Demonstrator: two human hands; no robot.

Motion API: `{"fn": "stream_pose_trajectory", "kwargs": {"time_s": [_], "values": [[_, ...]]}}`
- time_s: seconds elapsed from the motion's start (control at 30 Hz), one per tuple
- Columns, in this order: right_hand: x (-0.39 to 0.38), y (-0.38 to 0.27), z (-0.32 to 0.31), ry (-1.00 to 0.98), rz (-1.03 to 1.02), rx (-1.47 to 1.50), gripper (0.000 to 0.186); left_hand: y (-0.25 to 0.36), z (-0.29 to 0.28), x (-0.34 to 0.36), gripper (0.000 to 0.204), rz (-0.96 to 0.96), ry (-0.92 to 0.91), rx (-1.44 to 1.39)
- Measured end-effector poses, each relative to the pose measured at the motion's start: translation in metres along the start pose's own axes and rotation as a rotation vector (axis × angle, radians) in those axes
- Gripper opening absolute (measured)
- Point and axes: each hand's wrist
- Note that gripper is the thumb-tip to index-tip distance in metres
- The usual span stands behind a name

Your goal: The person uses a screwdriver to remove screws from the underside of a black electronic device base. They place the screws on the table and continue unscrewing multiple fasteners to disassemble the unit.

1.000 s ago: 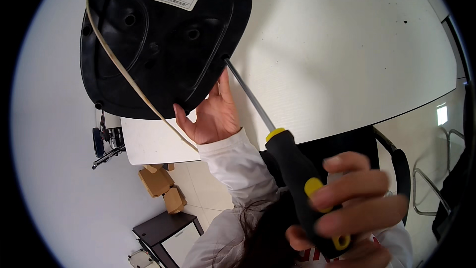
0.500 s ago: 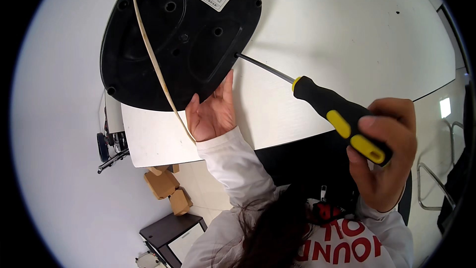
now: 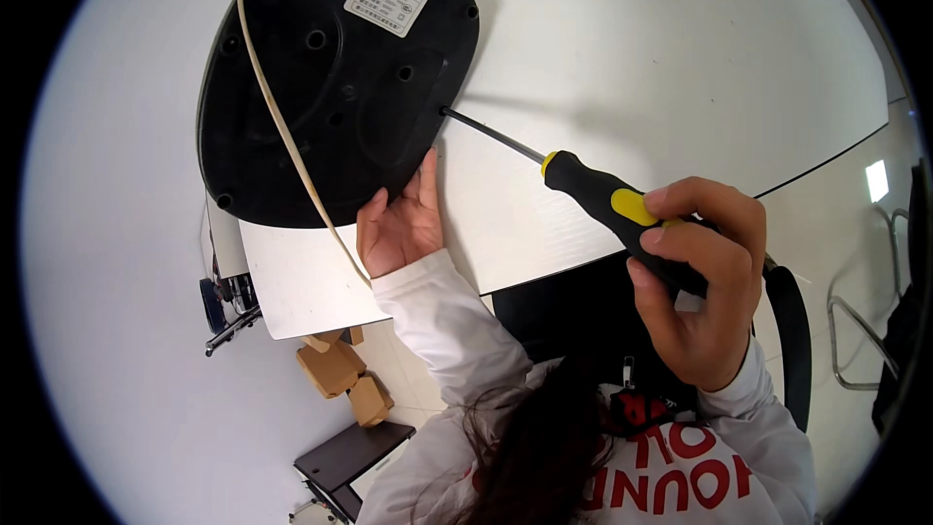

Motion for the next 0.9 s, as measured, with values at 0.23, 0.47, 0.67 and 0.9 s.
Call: {"fn": "stream_pose_trajectory", "kwargs": {"time_s": [0.23, 0.47, 0.67, 0.9], "values": [[-0.016, 0.013, -0.001, -0.003, -0.106, -0.018, 0.037, 0.001, -0.004, 0.003, 0.051, -0.011, -0.029, 0.022], [-0.019, 0.015, 0.0, 0.015, -0.116, -0.01, 0.035, 0.003, -0.004, 0.003, 0.049, -0.022, -0.022, 0.009], [-0.021, 0.017, -0.001, 0.012, -0.13, -0.002, 0.034, 0.002, -0.002, 0.002, 0.048, -0.036, -0.013, -0.013], [-0.023, 0.018, -0.001, 0.018, -0.144, -0.002, 0.033, 0.001, -0.002, 0.002, 0.048, -0.033, 0.005, -0.006]]}}
Point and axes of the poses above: each hand's wrist, its own x-axis towards the middle knuckle, its own z-axis out of the palm, y = z × x, and after that the axes turned 15 degrees about -z, right-handed
